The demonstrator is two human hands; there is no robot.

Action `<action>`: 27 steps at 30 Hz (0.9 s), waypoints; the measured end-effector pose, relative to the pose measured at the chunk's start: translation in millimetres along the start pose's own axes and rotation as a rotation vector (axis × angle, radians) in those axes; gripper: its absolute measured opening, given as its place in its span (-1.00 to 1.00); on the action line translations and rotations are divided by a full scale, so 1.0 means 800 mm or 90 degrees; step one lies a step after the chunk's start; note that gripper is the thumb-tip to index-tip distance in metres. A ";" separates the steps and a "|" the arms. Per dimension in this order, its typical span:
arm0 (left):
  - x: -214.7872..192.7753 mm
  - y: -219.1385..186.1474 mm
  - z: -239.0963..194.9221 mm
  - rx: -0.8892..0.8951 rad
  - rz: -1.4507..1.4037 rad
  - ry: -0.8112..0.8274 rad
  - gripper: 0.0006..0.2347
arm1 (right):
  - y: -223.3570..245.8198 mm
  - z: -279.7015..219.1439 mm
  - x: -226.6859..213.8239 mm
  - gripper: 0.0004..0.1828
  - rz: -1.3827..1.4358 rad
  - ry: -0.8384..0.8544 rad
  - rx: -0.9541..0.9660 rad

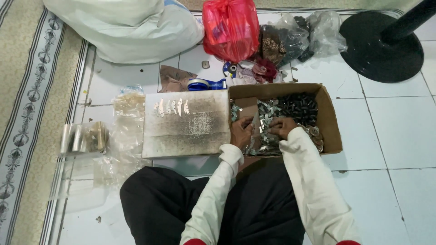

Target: Packing small metal accessories into individual bags and preparing a folded long-sleeve shirt inside a plastic bag.

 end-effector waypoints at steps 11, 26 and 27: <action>-0.017 -0.057 -0.020 -0.016 -0.120 -0.066 -0.71 | 0.142 -0.101 0.021 -0.73 0.447 -0.082 -0.019; -0.237 -0.038 0.049 0.036 0.205 -0.315 -0.78 | 0.283 -0.044 0.196 -0.50 0.189 -0.024 -0.153; -0.246 -0.031 0.055 0.031 0.231 -0.326 -0.79 | 0.284 -0.029 0.214 -0.54 0.163 -0.016 -0.168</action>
Point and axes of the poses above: each hand's wrist, its own z-axis towards the middle knuckle, its own x-axis out of the palm, y = z × x, the point moved 3 cm from there along z, towards the middle knuckle, and after that the axes turned 5 degrees about x, right-handed, at the moved point
